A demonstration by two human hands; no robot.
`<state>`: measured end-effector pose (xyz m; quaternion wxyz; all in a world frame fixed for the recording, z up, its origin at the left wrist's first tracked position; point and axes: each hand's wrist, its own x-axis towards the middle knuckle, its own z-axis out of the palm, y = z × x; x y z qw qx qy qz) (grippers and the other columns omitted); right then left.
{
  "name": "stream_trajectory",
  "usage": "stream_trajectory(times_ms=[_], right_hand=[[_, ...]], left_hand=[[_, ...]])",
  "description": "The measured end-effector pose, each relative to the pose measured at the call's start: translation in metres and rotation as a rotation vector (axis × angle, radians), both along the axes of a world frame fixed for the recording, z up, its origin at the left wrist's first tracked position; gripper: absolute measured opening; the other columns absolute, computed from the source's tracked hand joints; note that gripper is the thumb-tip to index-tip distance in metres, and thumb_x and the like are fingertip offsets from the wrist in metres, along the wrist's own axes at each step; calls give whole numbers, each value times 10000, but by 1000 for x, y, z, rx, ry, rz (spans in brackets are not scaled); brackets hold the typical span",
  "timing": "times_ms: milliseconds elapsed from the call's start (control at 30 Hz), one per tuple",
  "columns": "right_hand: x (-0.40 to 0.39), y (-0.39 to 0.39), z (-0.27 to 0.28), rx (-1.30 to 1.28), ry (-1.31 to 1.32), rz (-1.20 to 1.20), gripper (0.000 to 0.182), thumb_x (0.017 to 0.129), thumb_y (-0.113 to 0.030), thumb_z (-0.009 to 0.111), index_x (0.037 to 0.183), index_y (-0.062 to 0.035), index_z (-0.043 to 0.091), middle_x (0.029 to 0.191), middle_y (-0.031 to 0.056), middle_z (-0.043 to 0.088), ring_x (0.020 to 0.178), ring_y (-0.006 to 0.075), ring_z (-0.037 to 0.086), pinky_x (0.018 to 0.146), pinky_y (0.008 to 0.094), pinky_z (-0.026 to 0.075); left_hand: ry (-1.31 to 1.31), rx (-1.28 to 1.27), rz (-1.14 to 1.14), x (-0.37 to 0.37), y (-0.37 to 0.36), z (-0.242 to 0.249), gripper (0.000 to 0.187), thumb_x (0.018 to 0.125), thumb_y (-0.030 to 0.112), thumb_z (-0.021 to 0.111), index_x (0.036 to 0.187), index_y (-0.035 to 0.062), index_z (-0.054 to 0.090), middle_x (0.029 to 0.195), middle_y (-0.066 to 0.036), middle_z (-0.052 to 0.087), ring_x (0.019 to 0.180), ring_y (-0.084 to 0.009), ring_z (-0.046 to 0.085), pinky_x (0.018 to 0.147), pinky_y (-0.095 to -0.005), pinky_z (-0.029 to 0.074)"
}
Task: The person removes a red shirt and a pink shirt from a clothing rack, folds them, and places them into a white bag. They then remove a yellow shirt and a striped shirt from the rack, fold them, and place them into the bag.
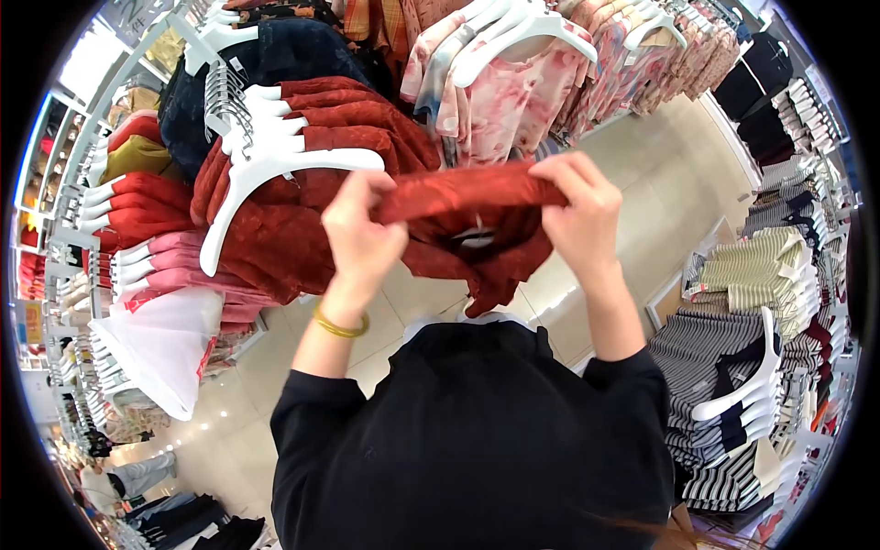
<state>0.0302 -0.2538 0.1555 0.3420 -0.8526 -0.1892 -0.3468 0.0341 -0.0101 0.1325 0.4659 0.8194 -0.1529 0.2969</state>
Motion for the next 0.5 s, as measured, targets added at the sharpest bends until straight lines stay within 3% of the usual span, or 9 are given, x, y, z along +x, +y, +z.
stream_trajectory(times_ms=[200, 333, 500], right_hand=[[24, -20, 27, -193, -14, -242, 325, 578, 105, 545, 844, -55, 641, 827, 82, 632, 759, 300, 631, 675, 348, 499], [27, -27, 37, -214, -4, -304, 272, 606, 59, 560, 822, -86, 641, 799, 60, 628, 725, 289, 617, 632, 351, 479], [30, -28, 35, -264, -8, -308, 255, 617, 47, 563, 818, -91, 639, 775, 58, 616, 739, 284, 600, 639, 366, 472]], left_hand=[[-86, 204, 10, 23, 18, 62, 324, 577, -141, 507, 869, -4, 543, 835, -123, 595, 723, -304, 603, 628, -335, 487], [-49, 374, 135, 29, 27, 70, 317, 593, -146, 516, 872, 3, 539, 824, -131, 577, 753, -322, 594, 667, -368, 479], [-50, 343, 221, 35, 37, 62, 309, 618, -158, 529, 881, 4, 536, 852, -125, 578, 692, -283, 575, 645, -349, 477]])
